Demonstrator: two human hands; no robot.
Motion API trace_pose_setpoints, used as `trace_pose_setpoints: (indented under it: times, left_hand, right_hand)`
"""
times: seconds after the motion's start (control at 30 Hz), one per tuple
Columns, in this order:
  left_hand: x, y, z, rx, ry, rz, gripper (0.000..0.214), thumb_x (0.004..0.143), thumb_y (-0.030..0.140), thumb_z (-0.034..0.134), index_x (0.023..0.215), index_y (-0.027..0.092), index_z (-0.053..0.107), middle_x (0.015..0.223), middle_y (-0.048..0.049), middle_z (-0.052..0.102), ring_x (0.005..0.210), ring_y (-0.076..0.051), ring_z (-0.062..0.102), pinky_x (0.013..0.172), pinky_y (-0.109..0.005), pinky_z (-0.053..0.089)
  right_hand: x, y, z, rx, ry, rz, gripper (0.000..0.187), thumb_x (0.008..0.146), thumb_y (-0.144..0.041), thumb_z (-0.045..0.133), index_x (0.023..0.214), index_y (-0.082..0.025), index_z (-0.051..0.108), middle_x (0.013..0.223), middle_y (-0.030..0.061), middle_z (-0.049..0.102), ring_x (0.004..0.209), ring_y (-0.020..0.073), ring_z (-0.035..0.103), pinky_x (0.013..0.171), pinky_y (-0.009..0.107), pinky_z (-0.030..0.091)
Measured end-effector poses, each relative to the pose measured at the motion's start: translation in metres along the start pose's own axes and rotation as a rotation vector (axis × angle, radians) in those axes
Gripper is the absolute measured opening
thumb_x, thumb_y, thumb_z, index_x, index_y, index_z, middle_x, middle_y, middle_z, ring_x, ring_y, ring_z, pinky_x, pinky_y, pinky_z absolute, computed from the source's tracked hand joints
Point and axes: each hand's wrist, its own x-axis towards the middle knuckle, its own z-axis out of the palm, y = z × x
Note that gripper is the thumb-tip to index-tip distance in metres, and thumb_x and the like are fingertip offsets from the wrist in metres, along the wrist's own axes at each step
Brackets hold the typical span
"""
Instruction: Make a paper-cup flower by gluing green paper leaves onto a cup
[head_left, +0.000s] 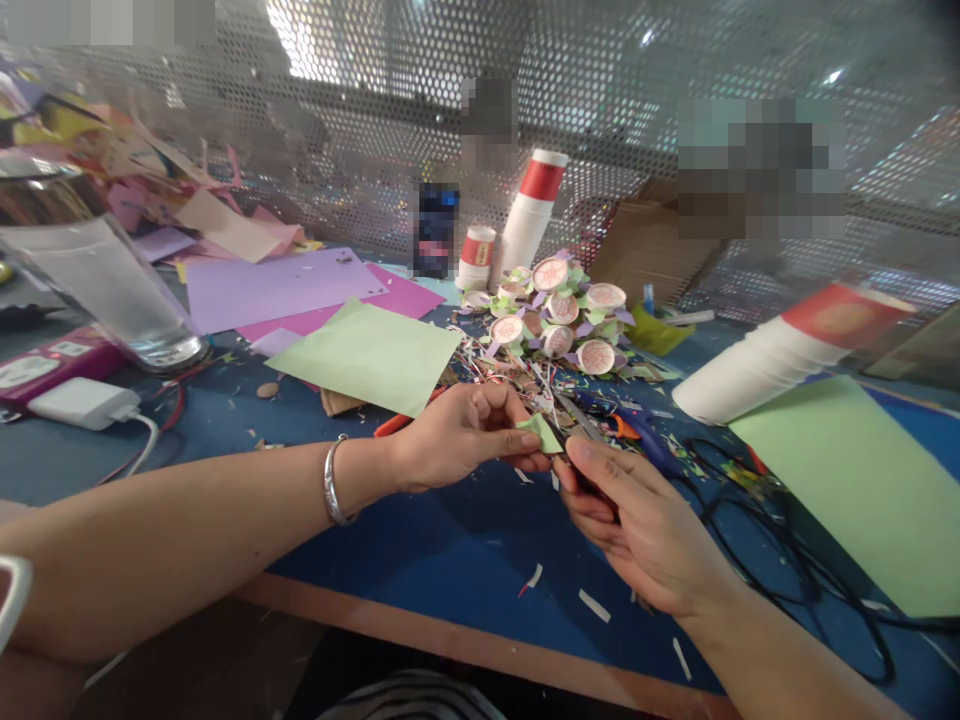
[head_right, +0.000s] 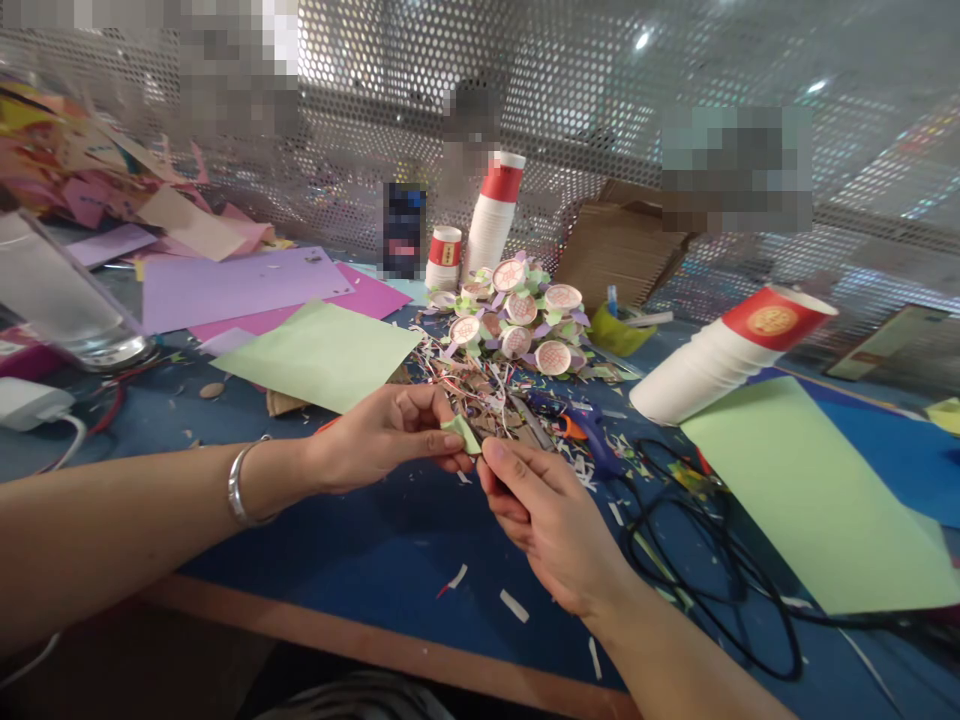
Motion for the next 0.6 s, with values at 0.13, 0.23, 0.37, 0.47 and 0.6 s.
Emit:
trace_pose_setpoints:
  times: [0.13,0.23,0.37,0.47,0.6]
  left_hand:
    - [0.0,-0.0013,0.001,0.006,0.009,0.02,0.033,0.079,0.033,0.087,0.079,0.012,0.061,0.078,-0.0046,0.075,0.076,-0.012,0.073,0.076,-0.026,0.06]
    - [-0.0003,-0.0028,0.0012,0.017,0.018,0.024,0.032,0.08,0.031,0.087,0.08,0.013,0.061,0.077,-0.0038,0.075,0.076,-0.012,0.073,0.076,-0.025,0.059]
    - [-0.0001,-0.0051,0.0011,0.042,0.0,0.01,0.031,0.081,0.03,0.085,0.08,0.013,0.06,0.078,-0.0039,0.074,0.075,-0.012,0.072,0.076,-0.026,0.059]
    - [0.0001,-0.0047,0.0017,0.058,-0.005,0.011,0.03,0.081,0.031,0.085,0.081,0.013,0.06,0.078,-0.0039,0.074,0.075,-0.012,0.072,0.076,-0.027,0.058]
    - [-0.0004,-0.0017,0.0031,0.085,0.027,-0.001,0.035,0.081,0.036,0.085,0.082,0.014,0.058,0.077,-0.0036,0.073,0.074,-0.012,0.072,0.074,-0.027,0.058]
  right_hand:
    - [0.0003,-0.0004,0.0004,-0.012,0.004,-0.003,0.05,0.077,-0.06,0.083,0.065,-0.017,0.059,0.053,-0.007,0.036,0.046,0.0033,0.021,0.039,0.017,0.01]
    - [0.0007,-0.0007,0.0013,-0.017,0.007,-0.009,0.05,0.078,-0.06,0.083,0.065,-0.017,0.06,0.053,-0.0069,0.036,0.046,0.0033,0.021,0.038,0.016,0.01]
    - [0.0011,-0.0006,0.0016,-0.023,0.007,-0.016,0.05,0.077,-0.06,0.082,0.065,-0.017,0.061,0.052,-0.007,0.037,0.044,0.0031,0.021,0.037,0.016,0.011]
    - [0.0011,-0.0006,0.0003,-0.03,0.012,-0.026,0.05,0.078,-0.061,0.082,0.066,-0.017,0.062,0.052,-0.0072,0.036,0.043,0.0024,0.021,0.037,0.016,0.01]
    - [0.0022,-0.0009,-0.0034,-0.049,0.046,-0.082,0.052,0.082,-0.066,0.074,0.071,-0.017,0.064,0.053,-0.0068,0.038,0.041,0.0028,0.021,0.037,0.019,0.01]
